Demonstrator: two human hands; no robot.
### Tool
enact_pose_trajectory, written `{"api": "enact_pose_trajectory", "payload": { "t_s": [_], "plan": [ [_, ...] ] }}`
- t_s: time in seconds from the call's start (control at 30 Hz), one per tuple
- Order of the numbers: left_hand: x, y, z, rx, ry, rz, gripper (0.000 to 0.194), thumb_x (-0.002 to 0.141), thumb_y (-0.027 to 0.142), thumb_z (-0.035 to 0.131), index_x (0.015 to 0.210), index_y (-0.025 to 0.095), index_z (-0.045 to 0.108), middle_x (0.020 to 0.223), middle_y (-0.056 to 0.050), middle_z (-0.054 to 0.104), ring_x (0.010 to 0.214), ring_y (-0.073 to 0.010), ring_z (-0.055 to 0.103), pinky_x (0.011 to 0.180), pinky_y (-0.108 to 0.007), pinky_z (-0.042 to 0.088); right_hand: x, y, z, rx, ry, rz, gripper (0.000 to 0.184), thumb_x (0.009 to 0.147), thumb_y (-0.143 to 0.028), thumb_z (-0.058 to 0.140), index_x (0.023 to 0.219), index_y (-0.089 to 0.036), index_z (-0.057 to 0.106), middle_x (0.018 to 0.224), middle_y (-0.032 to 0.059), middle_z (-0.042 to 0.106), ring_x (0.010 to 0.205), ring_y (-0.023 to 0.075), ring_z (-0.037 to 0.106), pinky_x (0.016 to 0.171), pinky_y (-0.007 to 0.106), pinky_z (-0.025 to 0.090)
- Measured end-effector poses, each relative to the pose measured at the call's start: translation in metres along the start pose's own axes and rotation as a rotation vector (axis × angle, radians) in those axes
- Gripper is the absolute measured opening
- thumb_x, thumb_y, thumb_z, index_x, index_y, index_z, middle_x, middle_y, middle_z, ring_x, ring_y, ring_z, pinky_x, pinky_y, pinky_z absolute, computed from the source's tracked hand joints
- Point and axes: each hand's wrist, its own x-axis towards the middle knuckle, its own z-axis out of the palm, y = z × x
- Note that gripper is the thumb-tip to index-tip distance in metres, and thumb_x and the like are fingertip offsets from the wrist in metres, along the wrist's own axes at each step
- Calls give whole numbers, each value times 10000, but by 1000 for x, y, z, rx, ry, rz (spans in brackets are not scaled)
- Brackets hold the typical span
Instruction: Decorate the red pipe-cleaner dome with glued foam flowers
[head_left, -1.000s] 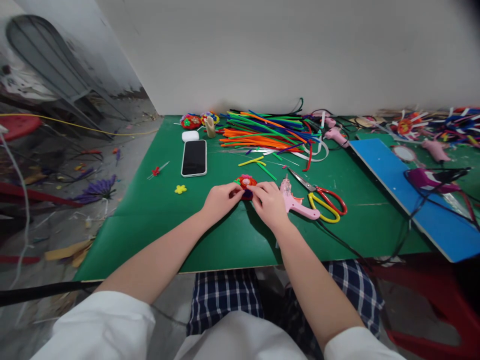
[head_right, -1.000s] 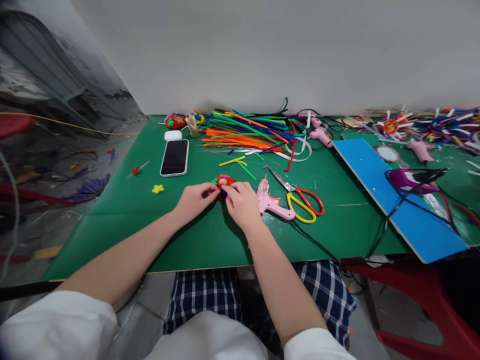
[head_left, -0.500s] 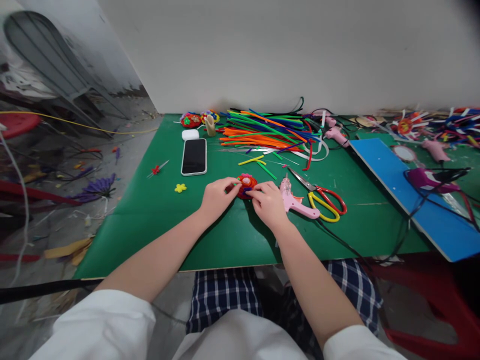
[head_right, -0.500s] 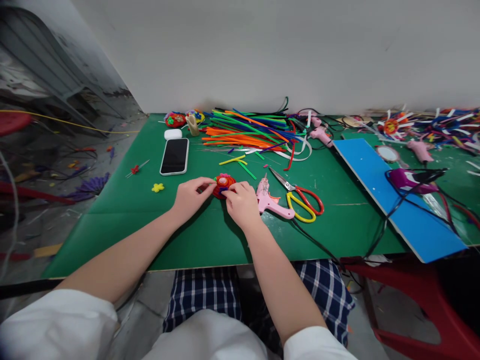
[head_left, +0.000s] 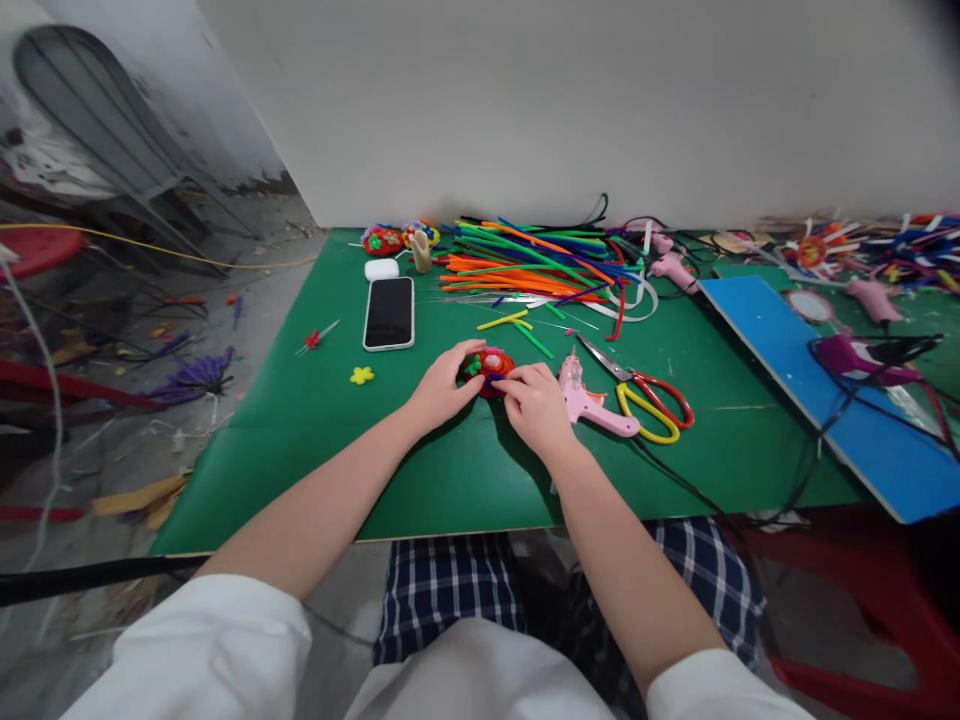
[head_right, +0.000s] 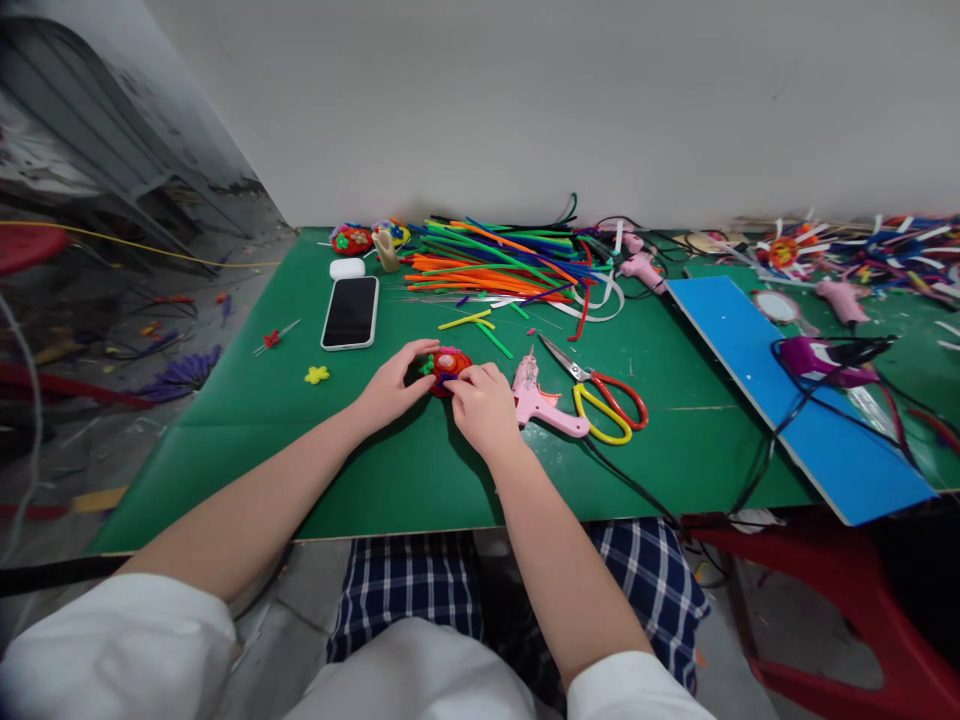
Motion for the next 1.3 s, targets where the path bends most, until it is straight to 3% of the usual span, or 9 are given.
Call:
{"api": "enact_pose_trajectory", "payload": {
  "t_s": [0.5,0.6,0.77,0.9,1.03,1.3],
  "plan": [
    [-1,3,1,52,-4,40,433,774,200,499,1199,161,425,1232,-91,513,1147,-190,466,998,-365,355,0,-4,0,-4,-7,66,295,779,-102,463,909,-207,707,866,74,601,825,208,462,779,355,437],
    [-1,3,1,49,59,25,414,777,215,503,1181,160,437,1182,-87,539,1092,-179,502,956,-352,391,-2,-4,-2,62,34,70,286,774,-96,464,884,-215,699,904,64,594,853,201,473,789,355,436],
    [-1,-1,-7,137,270,-68,255,744,104,436,950,168,573,932,-37,599,883,-146,558,808,-297,452,-2,-3,-6,139,189,113,242,764,-83,462,786,-201,672,875,55,589,851,188,495,784,350,433],
    [-3,-3,-12,211,260,-72,253,697,47,417,767,178,621,837,-20,597,852,-150,544,806,-299,436,0,-5,-8,146,214,173,205,773,-99,456,832,-199,625,912,60,576,908,194,504,831,369,419],
    [-4,-3,-10,222,239,-44,253,727,74,421,725,188,647,820,-19,591,829,-150,539,800,-306,434,1,-6,-8,162,169,201,174,777,-140,485,922,-186,568,994,81,582,992,211,496,892,390,392],
    [-5,-3,-11,230,230,-28,262,745,98,425,765,196,667,840,-23,602,843,-158,538,818,-319,435,35,3,-21,190,-180,62,515,714,-176,617,1199,-228,451,1196,47,534,1144,217,435,987,394,337]
  ]
}}
